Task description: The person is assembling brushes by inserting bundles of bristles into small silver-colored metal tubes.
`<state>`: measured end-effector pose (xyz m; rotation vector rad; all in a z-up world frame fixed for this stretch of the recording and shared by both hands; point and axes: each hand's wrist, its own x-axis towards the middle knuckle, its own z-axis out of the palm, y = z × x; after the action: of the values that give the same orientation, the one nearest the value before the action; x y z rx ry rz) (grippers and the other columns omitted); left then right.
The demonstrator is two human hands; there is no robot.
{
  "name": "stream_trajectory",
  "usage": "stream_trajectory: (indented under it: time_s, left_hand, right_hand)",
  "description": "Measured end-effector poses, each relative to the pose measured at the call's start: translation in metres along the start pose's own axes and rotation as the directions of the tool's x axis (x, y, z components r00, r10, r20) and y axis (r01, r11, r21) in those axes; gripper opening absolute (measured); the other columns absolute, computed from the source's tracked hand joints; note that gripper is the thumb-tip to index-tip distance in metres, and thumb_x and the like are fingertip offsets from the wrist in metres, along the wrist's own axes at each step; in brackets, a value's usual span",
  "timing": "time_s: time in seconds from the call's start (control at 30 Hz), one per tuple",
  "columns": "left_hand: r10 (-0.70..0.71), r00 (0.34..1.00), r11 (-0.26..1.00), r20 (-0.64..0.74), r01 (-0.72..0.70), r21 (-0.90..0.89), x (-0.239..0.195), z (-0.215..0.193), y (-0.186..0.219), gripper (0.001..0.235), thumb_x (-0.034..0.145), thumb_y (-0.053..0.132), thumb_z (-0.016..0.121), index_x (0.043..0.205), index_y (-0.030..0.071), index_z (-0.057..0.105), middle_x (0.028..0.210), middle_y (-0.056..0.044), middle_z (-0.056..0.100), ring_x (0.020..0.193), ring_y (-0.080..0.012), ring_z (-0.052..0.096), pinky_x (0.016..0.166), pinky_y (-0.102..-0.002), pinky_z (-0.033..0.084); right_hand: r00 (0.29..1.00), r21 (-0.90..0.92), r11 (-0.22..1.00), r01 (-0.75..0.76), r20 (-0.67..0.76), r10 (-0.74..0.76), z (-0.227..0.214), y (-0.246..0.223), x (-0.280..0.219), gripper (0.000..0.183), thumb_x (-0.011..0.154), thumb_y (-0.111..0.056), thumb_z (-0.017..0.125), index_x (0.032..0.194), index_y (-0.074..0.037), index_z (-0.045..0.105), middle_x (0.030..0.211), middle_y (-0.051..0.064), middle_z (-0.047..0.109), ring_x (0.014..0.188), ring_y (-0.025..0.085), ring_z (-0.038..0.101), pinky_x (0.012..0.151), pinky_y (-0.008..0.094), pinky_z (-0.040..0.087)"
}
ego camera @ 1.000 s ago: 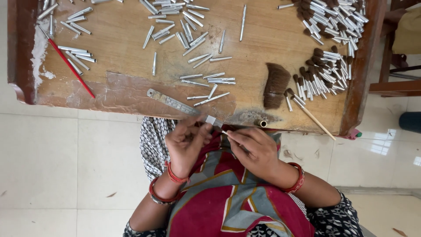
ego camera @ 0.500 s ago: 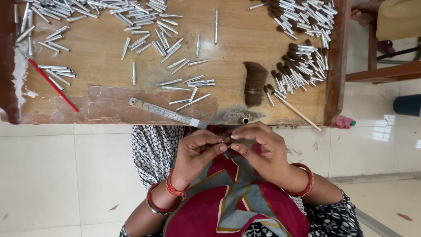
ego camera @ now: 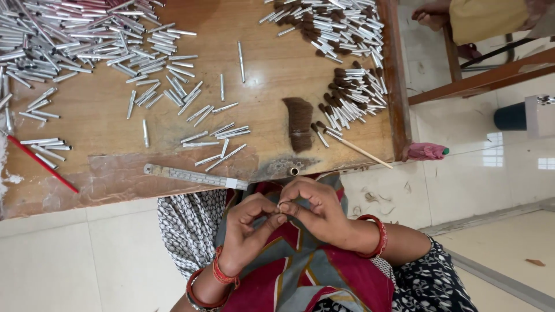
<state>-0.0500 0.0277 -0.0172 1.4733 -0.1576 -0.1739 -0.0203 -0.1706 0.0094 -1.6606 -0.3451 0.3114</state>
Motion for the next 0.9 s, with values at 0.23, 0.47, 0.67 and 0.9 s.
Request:
stream_trajectory:
  time_s: [0.23,0.47,0.67,0.9]
  left_hand:
    - [0.012,0.999,0.999,0.044,-0.014,0.033,0.013,-0.001,0.011,0.013,0.084,0.000,0.082,0.092,0.001,0.073,0.085,-0.006,0.071,0.077,-0.0128,0.068,0.070,-0.026,0.054]
    - [0.166,0.984,0.958,-0.063,-0.146,0.245,0.045,-0.014,0.042,0.026,0.086,0.005,0.079,0.112,0.000,0.074,0.105,-0.009,0.076,0.095,-0.0169,0.072,0.085,-0.028,0.056]
    - [0.113,0.985,0.966,-0.130,-0.078,0.247,0.066,-0.017,0.042,0.018,0.092,0.006,0.075,0.109,0.000,0.075,0.105,-0.007,0.077,0.096,-0.0136,0.075,0.085,-0.026,0.058]
    - [-0.018,0.995,0.988,-0.095,0.004,-0.152,0.087,-0.004,0.000,0.031,0.106,0.014,0.060,0.128,-0.007,0.064,0.125,-0.013,0.070,0.117,-0.0178,0.068,0.104,-0.030,0.053]
  right_hand:
    - [0.998,-0.141,0.988,0.064,0.030,-0.061,-0.020,-0.020,0.007,0.010,0.094,-0.002,0.073,0.096,-0.002,0.063,0.096,0.008,0.069,0.090,0.022,0.068,0.081,0.033,0.053]
    - [0.950,-0.818,0.562,0.122,-0.068,-0.306,-0.094,-0.047,0.043,0.013,0.088,0.002,0.066,0.100,-0.004,0.064,0.101,0.011,0.066,0.097,0.033,0.062,0.083,0.044,0.050]
    - [0.927,-0.927,0.374,0.011,-0.131,-0.351,-0.115,-0.031,0.059,0.017,0.091,-0.006,0.070,0.108,-0.002,0.068,0.102,0.015,0.063,0.100,0.036,0.059,0.085,0.047,0.049]
    - [0.971,-0.860,0.510,-0.017,-0.134,-0.195,-0.090,0.012,0.041,0.016,0.093,-0.018,0.074,0.093,-0.004,0.066,0.090,0.013,0.060,0.087,0.034,0.061,0.075,0.046,0.050]
